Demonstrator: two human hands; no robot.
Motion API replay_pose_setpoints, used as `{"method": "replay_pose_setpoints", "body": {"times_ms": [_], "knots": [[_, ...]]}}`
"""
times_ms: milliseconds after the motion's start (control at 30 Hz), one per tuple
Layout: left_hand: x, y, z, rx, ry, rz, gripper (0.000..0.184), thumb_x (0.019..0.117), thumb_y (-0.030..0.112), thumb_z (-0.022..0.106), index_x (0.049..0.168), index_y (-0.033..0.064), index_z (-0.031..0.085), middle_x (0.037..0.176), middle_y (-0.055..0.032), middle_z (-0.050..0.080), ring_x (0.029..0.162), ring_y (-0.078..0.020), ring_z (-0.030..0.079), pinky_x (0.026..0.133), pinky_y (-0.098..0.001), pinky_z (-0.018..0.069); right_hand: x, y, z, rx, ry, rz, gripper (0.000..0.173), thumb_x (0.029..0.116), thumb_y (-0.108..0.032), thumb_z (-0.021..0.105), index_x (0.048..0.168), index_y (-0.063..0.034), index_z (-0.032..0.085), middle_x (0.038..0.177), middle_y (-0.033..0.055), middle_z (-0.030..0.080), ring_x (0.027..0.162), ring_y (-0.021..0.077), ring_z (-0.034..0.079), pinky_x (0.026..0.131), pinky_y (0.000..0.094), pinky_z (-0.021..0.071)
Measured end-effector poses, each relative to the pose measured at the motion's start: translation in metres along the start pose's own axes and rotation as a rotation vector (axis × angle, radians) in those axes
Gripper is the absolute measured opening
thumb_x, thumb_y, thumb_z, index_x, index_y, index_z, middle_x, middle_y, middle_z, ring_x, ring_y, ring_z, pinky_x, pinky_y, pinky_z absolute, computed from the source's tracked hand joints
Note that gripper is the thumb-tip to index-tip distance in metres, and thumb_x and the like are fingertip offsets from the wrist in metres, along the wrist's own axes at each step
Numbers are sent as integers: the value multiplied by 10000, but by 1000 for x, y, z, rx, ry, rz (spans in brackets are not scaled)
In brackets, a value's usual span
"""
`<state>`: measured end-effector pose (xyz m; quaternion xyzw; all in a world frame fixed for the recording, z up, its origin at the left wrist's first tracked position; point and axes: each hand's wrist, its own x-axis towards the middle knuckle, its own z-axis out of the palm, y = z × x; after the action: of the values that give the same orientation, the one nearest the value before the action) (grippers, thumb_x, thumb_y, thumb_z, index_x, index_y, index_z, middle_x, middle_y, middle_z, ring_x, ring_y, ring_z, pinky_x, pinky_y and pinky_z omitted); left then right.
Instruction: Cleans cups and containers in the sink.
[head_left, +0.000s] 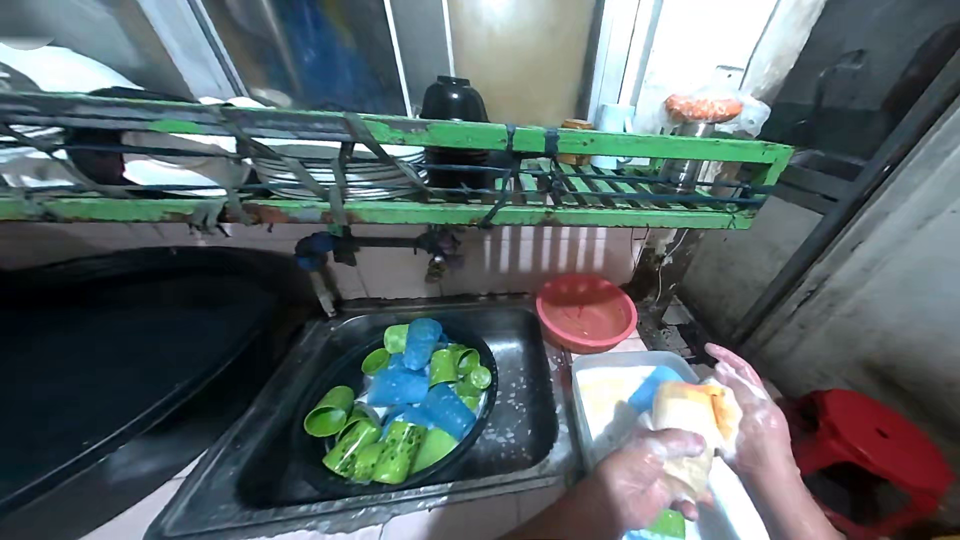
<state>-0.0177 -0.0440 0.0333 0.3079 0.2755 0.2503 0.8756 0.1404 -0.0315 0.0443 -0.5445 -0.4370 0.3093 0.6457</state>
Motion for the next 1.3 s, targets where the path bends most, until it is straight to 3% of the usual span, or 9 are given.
{"method": "replay_pose_setpoints", "body": {"times_ms": [100, 200, 333, 467, 600, 800, 933, 1133, 1300], "knots": [[3, 3, -7, 382, 94, 35, 552, 962, 136, 664, 1440, 101, 389, 1067, -117, 665, 755, -170, 675, 572, -301, 553, -4, -2, 3, -463, -129, -41, 374, 1054, -95, 407, 1364, -17, 599, 1226, 143, 672, 1052, 184, 664, 943, 364, 543], [13, -3, -9, 1005, 237, 205, 859, 807, 217, 821, 1516, 17, 379, 1308, -163, 634, 1113, -201, 660, 956, -373, 551, -12, -22, 24, -1110, -356, -5, 494, 1030, -118, 457, 1501, -256, 522, 1205, 171, 710, 1098, 399, 684, 935, 637, 515], [-1, -2, -8, 434, 134, 66, 724, 921, 114, 712, 1524, 99, 312, 1078, -136, 664, 763, -183, 667, 565, -317, 542, -4, -4, 9, -394, -150, -24, 352, 1052, -99, 438, 1342, -41, 628, 1242, 114, 682, 1099, 184, 662, 975, 380, 536], [-11, -1, -14, 155, -56, 56, 605, 916, 93, 596, 1449, 121, 313, 911, -97, 667, 637, -158, 662, 501, -267, 537, 1, 11, 1, 544, 161, 232, 294, 1086, -125, 297, 1268, -58, 518, 735, -16, 638, 556, 66, 630, 517, 252, 575], [-13, 0, -23, 453, 94, 99, 889, 869, 165, 746, 1583, 103, 219, 1187, -191, 634, 863, -240, 685, 673, -390, 588, -6, 44, -21, -182, 89, 162, 465, 1048, -242, 465, 1443, 3, 492, 1277, 151, 627, 1058, 169, 644, 910, 364, 545], [-9, 2, -43, 306, 76, 210, 721, 971, 254, 564, 1578, 72, 221, 1242, -153, 631, 1023, -203, 682, 882, -400, 587, -29, 71, -41, -1035, -379, 154, 445, 1015, -192, 586, 1450, -103, 572, 1295, 207, 667, 1227, 428, 609, 1064, 629, 446], [-4, -1, -53, 193, 3, 256, 822, 857, 185, 690, 1538, 49, 249, 1253, -158, 638, 1069, -237, 682, 918, -430, 586, -38, 90, -48, -1004, -583, 380, 627, 889, -130, 725, 1486, -120, 532, 1487, 183, 539, 1370, 421, 494, 1134, 605, 395], [3, -4, -50, 330, 171, 212, 1063, 820, 184, 801, 1619, 148, 102, 1410, -209, 534, 1144, -281, 659, 930, -459, 588, -29, 23, -34, -189, -149, 237, 848, 800, -59, 589, 1596, -74, 297, 1569, 177, 411, 1352, 244, 504, 1055, 436, 485], [9, -12, -14, 683, 313, 396, 1002, 819, 60, 769, 1592, -19, 137, 1488, -244, 469, 1312, -204, 552, 1086, -342, 484, -38, -37, 22, -926, -276, -242, 491, 1020, -363, 524, 1467, -169, 577, 1291, 179, 681, 1240, 382, 613, 1057, 599, 439]]}}
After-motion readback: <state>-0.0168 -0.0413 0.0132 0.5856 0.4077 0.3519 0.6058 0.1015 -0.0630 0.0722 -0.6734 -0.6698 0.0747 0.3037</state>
